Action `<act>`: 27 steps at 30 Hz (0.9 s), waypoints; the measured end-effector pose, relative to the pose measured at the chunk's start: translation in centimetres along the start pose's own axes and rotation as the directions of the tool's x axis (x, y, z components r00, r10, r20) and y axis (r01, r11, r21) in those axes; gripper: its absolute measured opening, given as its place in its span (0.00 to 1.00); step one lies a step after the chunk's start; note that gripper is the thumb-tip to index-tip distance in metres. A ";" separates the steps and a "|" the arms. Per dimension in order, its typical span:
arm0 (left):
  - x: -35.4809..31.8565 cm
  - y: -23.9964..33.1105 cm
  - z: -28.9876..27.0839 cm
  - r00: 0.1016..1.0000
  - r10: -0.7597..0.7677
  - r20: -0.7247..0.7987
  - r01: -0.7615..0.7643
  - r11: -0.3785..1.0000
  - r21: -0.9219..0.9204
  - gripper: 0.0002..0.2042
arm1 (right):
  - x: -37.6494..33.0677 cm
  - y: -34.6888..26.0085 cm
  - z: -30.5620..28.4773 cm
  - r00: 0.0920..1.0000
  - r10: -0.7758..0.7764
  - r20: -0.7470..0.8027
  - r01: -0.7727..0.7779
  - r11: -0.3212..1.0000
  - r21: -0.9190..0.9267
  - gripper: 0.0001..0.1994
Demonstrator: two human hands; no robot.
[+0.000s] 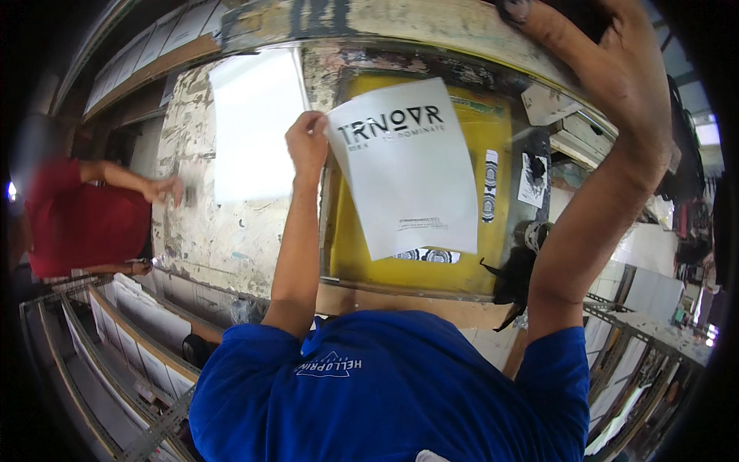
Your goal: The person performs screen printing on sheets of paper by placing each sheet on a base, lowering a screen frame, and pulling a squeegee across the screen to apply ink.
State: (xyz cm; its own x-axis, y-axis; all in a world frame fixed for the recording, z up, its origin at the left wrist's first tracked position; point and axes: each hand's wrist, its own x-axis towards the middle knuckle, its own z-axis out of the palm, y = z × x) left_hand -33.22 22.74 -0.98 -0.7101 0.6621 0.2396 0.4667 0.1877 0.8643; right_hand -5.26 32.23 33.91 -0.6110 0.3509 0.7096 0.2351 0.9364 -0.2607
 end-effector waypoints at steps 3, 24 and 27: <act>-0.6 -4.2 -6.1 0.989 -0.054 -0.141 0.054 0.999 -0.001 0.05 | 0.9 -0.1 -0.9 0.985 0.029 0.172 -0.046 0.994 0.096 0.21; -1.2 -7.1 -16.0 0.822 0.498 -0.276 -0.295 0.787 0.542 0.15 | -0.8 5.5 -1.8 0.941 0.135 0.312 -0.175 0.979 0.105 0.27; -1.6 -7.0 -8.9 0.926 0.373 -0.066 -0.278 0.787 0.551 0.16 | -0.4 4.6 -1.6 0.947 0.124 0.296 -0.167 0.978 0.125 0.26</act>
State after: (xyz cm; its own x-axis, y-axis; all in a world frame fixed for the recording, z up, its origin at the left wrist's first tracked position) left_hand -40.03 13.89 -3.43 -0.5180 0.6349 0.5732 0.8550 0.3639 0.3696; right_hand -2.75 36.37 33.43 -0.7733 0.4508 0.4458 0.2373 0.8578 -0.4558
